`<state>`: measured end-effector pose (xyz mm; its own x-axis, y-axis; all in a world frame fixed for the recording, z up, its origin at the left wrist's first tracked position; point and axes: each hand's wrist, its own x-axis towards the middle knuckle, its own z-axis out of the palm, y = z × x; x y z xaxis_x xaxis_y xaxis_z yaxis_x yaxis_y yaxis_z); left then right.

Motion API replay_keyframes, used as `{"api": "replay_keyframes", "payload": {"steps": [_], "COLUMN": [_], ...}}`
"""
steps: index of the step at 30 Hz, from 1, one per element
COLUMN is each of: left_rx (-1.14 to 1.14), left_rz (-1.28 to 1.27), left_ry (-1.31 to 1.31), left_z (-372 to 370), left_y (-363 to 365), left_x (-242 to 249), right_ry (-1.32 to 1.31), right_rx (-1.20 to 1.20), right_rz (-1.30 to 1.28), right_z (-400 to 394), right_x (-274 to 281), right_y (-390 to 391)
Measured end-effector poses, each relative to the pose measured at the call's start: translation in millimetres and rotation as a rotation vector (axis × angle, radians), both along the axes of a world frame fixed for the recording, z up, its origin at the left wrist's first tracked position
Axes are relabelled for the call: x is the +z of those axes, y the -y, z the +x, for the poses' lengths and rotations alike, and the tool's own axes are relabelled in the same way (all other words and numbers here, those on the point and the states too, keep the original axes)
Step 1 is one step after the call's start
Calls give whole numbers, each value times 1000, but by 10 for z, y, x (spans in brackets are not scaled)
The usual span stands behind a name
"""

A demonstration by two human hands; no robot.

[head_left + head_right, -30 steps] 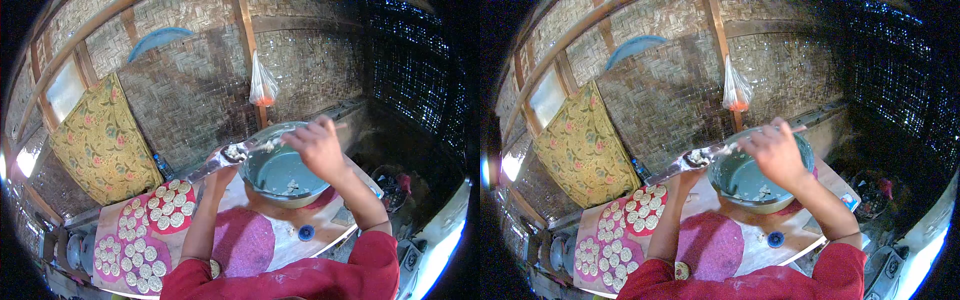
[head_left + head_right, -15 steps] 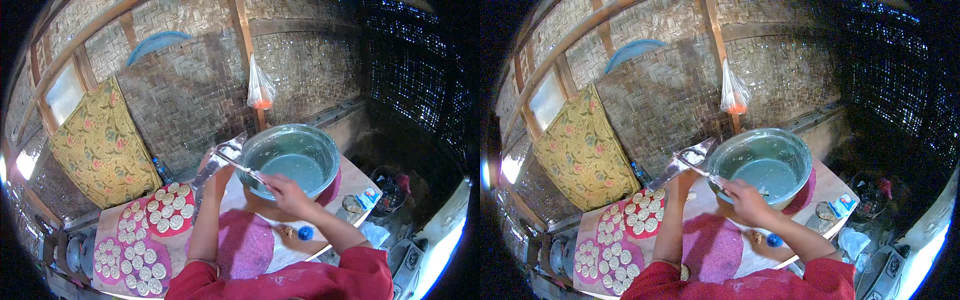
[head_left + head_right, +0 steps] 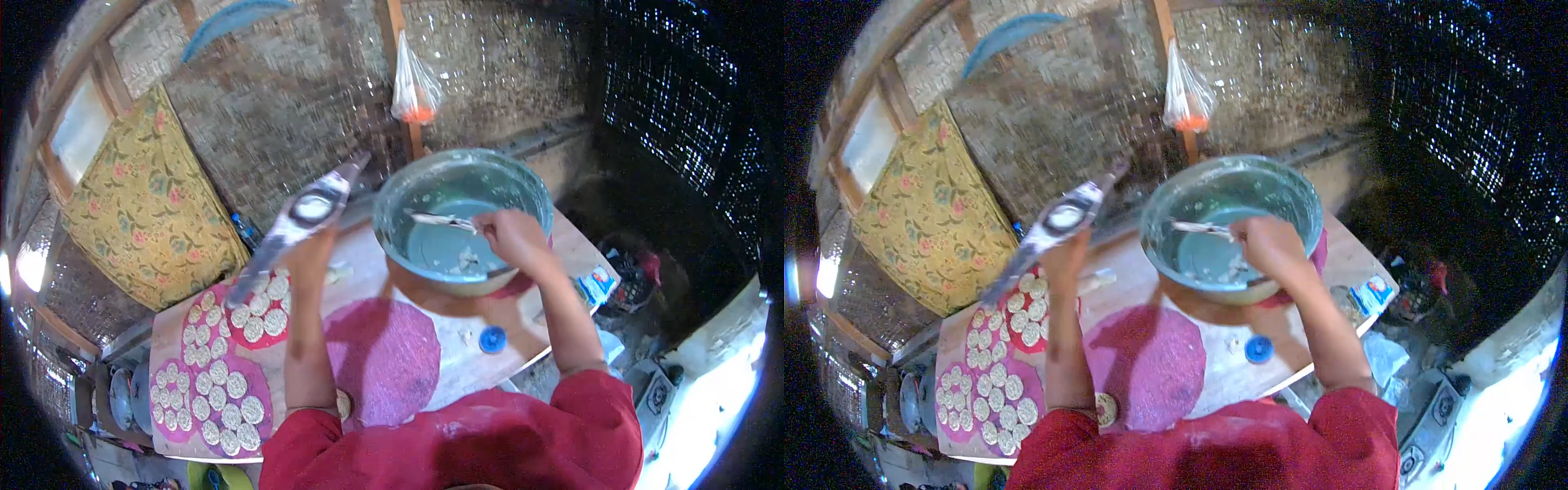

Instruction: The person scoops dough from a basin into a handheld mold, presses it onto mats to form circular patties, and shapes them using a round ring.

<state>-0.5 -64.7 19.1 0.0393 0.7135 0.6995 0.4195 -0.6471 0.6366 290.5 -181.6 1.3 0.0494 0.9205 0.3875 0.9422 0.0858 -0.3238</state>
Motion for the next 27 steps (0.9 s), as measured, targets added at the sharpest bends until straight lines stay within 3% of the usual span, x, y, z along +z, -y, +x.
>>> {"api": "replay_keyframes", "payload": {"steps": [2, 4, 6, 8, 10, 11, 13, 14, 16, 17, 18, 20, 22, 23, 25, 26, 27], "left_rx": [177, 52, 26, 5, -65, -58, -152, -142, -29, 139, 285, 346, 96, 22, -70, -99, -123], "left_rz": [-124, 26, -80, -209, -153, -157, -151, -143, -156, -286, -553, 184, -7, -64, -122, -135, -141], "left_ry": [89, 295, 492, 647, 771, 773, 846, 849, 691, 547, 156, -524, -339, -283, -227, -218, -213], "left_z": [-150, -270, -391, -475, -502, -573, -726, -735, -710, -620, -662, -770, -583, -502, -365, -319, -290], "left_y": [93, 173, 239, 399, 560, 614, 654, 682, 816, 933, 942, 653, 752, 787, 850, 869, 895], "left_x": [-97, -189, -368, -502, -537, -622, -755, -746, -694, -537, -476, -1009, -942, -906, -870, -860, -858], "right_ry": [87, 182, -119, -158, -24, -23, -253, -249, 58, 100, 109, -401, -899, -897, -931, -924, -548], "right_rx": [-32, -49, 376, 475, 507, 511, 91, 104, 335, 384, 400, 489, 397, 397, 507, 512, 465], "right_rz": [-104, -178, 98, -460, -616, -623, -290, -290, -349, -432, -424, -109, -111, -103, 451, 459, 571], "right_z": [138, 98, -172, -408, -517, -572, -604, -599, -606, -580, -603, -646, -757, -836, -979, -1024, -1066], "right_x": [-350, -473, -492, -741, -1300, -1669, -2209, -2202, -2173, -2179, -1964, -1136, -542, -371, -139, -98, -71], "right_y": [-196, -217, -45, 177, 246, 321, 404, 433, 503, 462, 422, 406, 450, 440, 407, 391, 372]}}
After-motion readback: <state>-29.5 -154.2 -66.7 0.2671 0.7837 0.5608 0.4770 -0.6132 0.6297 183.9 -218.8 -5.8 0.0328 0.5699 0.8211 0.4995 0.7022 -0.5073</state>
